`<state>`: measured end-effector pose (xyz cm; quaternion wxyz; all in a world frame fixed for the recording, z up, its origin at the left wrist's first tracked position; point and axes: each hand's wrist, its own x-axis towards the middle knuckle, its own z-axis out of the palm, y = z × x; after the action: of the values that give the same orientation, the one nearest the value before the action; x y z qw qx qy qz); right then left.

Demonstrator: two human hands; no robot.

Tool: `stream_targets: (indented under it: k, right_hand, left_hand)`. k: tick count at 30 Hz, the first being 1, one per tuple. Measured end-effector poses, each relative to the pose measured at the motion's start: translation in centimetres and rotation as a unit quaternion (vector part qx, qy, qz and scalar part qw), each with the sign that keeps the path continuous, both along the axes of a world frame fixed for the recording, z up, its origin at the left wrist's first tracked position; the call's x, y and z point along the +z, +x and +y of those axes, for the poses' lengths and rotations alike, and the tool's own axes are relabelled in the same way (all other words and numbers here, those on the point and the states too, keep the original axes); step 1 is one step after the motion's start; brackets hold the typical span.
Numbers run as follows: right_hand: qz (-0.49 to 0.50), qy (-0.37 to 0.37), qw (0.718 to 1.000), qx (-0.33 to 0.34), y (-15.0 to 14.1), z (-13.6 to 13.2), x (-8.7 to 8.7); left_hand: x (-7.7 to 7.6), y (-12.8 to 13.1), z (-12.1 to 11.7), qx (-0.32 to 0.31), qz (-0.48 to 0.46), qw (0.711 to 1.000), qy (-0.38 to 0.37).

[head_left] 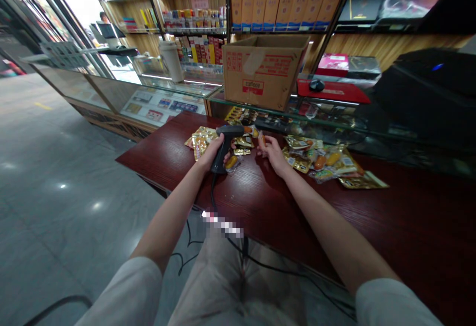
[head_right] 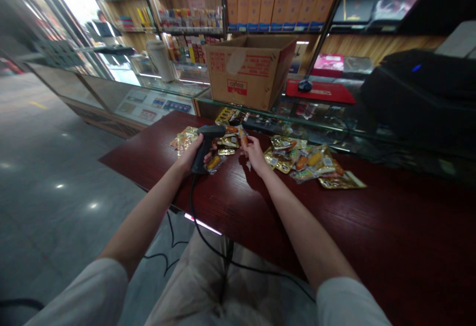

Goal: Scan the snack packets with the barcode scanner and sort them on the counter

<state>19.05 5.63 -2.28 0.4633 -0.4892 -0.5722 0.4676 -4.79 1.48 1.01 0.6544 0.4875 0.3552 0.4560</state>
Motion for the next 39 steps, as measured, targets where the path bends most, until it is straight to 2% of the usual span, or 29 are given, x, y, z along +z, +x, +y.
stream_targets:
  k: [2,5,8,10,13,21,26,29,31,32,33,35,37,39]
  right_hand:
    - [0.115,-0.046,0.991,0.041,0.3,-0.2,0.9]
    - [0.263,-0.12,0.951,0.11,0.5,-0.8,2.0]
    - [0.336,-0.196,0.911,0.134,0.6,-1.1,2.5]
    - [0.338,-0.232,0.904,0.121,0.5,-1.2,2.4]
    - [0.308,-0.254,0.91,0.107,0.5,-1.3,2.1]
    - [0.279,-0.237,0.924,0.109,0.3,-1.6,1.7]
    - [0.236,-0.203,0.943,0.117,0.0,-1.5,1.4]
    - [0.145,-0.119,0.977,0.101,0.0,-1.2,1.8]
    - [0.008,-0.008,0.999,0.048,0.4,-0.9,2.3]
    - [-0.085,0.055,0.995,0.012,0.8,-0.9,2.5]
    - [-0.186,0.113,0.976,-0.027,1.2,-0.9,2.7]
    - [-0.378,0.184,0.903,-0.089,2.3,-0.9,3.0]
    - [-0.518,0.181,0.827,-0.123,3.4,-1.1,2.9]
    - [-0.6,0.14,0.776,-0.137,4.3,-1.2,2.7]
  left_hand:
    - [0.1,0.0,-0.1,-0.015,-0.004,1.0,0.005]
    - [0.4,0.1,-0.3,-0.042,-0.009,0.999,0.005]
    - [0.6,0.3,-0.6,-0.04,-0.012,0.999,-0.002]
    - [0.7,0.5,-0.6,-0.028,-0.013,1.0,-0.002]
    - [0.6,0.5,-0.5,-0.035,-0.003,0.999,-0.009]
    - [0.1,0.6,-0.3,-0.055,0.003,0.998,0.014]
    - [0.1,1.0,-0.4,-0.079,0.016,0.997,0.012]
    - [0.3,0.9,-0.4,-0.063,0.013,0.998,0.001]
    - [0.4,0.9,-0.4,-0.039,0.005,0.999,-0.009]
    - [0.4,0.9,-0.4,-0.026,0.001,1.0,-0.014]
    - [0.5,0.8,-0.4,-0.014,-0.001,1.0,-0.019]
    - [0.4,0.7,-0.3,-0.002,0.0,1.0,-0.023]
    - [0.4,0.5,-0.1,-0.007,0.007,1.0,-0.021]
    - [0.3,0.2,0.1,-0.008,0.009,1.0,-0.021]
